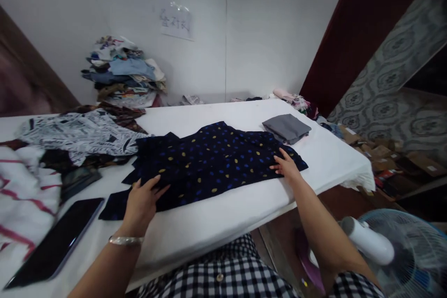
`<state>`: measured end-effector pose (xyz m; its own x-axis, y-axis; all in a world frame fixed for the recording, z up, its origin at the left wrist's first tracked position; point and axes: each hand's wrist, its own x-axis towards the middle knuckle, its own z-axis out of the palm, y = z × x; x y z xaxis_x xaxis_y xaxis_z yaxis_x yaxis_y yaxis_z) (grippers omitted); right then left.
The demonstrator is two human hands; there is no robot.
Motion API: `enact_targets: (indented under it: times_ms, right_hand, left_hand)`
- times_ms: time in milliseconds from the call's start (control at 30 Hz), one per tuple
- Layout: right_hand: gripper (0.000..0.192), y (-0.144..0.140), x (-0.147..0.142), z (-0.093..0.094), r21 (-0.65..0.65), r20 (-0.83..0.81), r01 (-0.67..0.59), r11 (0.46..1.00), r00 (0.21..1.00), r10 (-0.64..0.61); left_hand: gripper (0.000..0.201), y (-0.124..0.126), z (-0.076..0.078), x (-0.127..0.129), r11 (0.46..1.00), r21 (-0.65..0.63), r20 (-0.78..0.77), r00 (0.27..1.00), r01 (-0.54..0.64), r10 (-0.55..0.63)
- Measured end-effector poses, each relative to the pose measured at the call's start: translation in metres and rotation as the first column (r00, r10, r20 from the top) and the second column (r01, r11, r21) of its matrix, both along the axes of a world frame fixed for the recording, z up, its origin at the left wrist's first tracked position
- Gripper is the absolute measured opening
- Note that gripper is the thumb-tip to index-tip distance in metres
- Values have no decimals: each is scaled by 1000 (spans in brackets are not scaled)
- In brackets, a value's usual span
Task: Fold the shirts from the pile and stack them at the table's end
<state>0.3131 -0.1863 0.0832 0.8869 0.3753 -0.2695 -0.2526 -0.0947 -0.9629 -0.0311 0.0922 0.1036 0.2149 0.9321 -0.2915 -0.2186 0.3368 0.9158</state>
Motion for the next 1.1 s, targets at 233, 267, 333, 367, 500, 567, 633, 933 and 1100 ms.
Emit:
enact_targets:
  times_ms: [233, 267, 333, 367, 500, 567, 633, 933, 1100]
  right_hand:
    - [35, -6, 5, -11, -8, 16, -14, 1000, 1000, 14]
    - [32, -7, 6, -12, -5, 17, -14, 1000, 1000, 14]
    - [29, -8, 7, -14, 5, 20, -14, 1000, 1000, 14]
    - [29, -9, 7, -15, 12, 22, -14, 1000, 1000, 14]
    - [29, -8, 7, -16, 54, 25, 8, 999, 1000, -9]
    - [27, -8, 7, -16, 73, 23, 35, 997, 999, -36]
    - [25, -8, 7, -16, 98, 15, 58, 993, 998, -59]
    - [27, -8, 8, -19, 155, 25, 60, 986, 998, -64]
    - [31, -12, 5, -18, 230, 34, 91, 969, 994, -102]
  left_hand:
    - [66, 7, 9, -15, 856, 490, -400, 915, 164, 54]
    - [66, 6, 7, -18, 750, 583, -495, 869, 313, 22]
    - [60, 4, 1, -24, 500, 616, -697, 717, 609, -14]
    - [57, 4, -2, -27, 393, 578, -779, 627, 716, 3]
    - [60, 13, -8, -33, 263, 429, -898, 377, 864, 226]
    - [52, 23, -7, -33, 258, 407, -894, 324, 876, 309]
    - [38, 34, -2, -33, 230, 427, -874, 335, 874, 352]
    - [37, 61, 68, 4, 527, 597, -776, 603, 605, 188]
    - [41, 65, 122, 32, 734, 536, -542, 836, 417, -80]
